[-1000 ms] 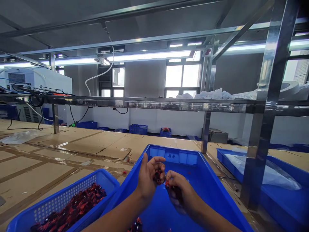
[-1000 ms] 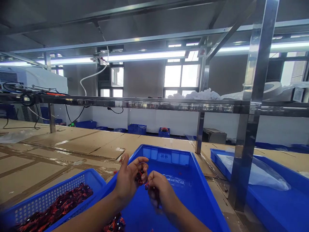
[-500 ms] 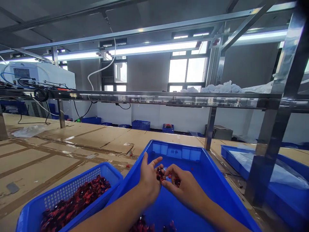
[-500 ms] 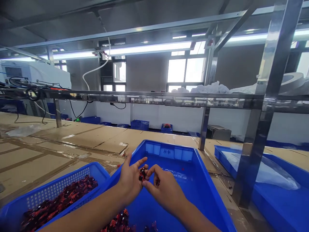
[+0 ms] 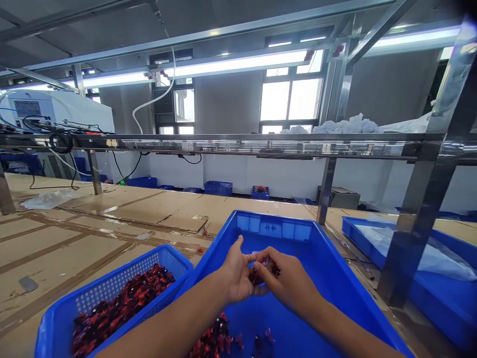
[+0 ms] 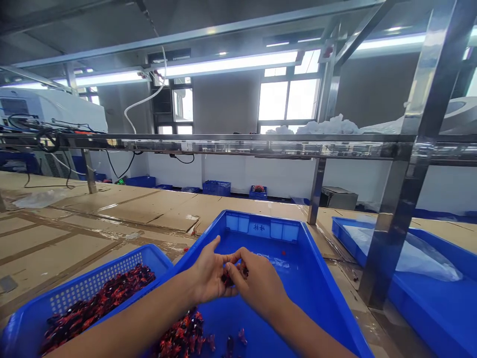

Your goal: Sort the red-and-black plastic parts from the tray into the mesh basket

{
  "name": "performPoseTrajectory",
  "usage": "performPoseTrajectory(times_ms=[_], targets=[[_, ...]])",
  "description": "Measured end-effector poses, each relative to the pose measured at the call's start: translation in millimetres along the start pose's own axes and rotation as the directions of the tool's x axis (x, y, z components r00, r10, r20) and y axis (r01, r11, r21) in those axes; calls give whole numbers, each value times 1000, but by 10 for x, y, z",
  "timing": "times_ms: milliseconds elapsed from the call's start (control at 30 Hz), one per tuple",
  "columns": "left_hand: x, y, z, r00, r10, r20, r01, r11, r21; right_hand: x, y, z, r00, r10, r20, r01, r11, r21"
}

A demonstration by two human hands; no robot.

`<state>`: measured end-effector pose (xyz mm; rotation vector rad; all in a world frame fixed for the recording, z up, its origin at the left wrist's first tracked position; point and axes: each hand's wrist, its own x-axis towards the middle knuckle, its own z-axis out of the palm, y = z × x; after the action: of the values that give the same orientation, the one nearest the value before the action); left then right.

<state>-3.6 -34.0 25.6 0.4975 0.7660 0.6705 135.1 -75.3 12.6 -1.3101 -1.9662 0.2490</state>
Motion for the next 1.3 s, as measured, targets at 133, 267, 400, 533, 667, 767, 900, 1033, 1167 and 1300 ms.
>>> performPoseTrajectory(times_ms=[133, 267, 400, 533, 667, 767, 900, 1033, 1167, 1300], targets=[[127, -135, -84, 963, -204, 176, 193, 978, 77, 2, -31, -31, 997, 28, -72, -29, 999, -15], [190, -320, -65, 933, -299, 202, 277, 952, 133, -16, -116, -43, 986, 39, -161, -16, 990, 138], [160, -407, -7, 933, -274, 235, 248, 960, 133, -47, -208, -31, 992, -5, -129, 36, 971, 235], [172, -359, -27, 925, -273, 264, 242, 959, 147, -33, -184, -61, 990, 20, -138, 26, 948, 318], [172, -204, -40, 984, -69, 164, -30, 844, 536, 70, -8, -148, 980, 46, -196, -12, 985, 172], [116, -33, -68, 965, 207, 158, -246, 528, 813, 138, 197, -147, 988, 53, -147, -50, 998, 23], [-59, 324, -317, 856, 493, 153, -274, 183, 944, 57, 444, 24, 993, 86, 79, -80, 994, -74], [-499, 733, -868, 672, 733, 102, -62, -82, 995, -192, 533, 326, 954, 122, 274, -77, 983, -167], [-1078, 808, -1598, 533, 846, -4, 221, -135, 966, -469, 475, 796, 920, 128, 369, -23, 961, -276], [-1377, 621, -2312, 588, 805, -83, 354, -163, 921, -680, 337, 1264, 954, 87, 287, 8, 949, -316]])
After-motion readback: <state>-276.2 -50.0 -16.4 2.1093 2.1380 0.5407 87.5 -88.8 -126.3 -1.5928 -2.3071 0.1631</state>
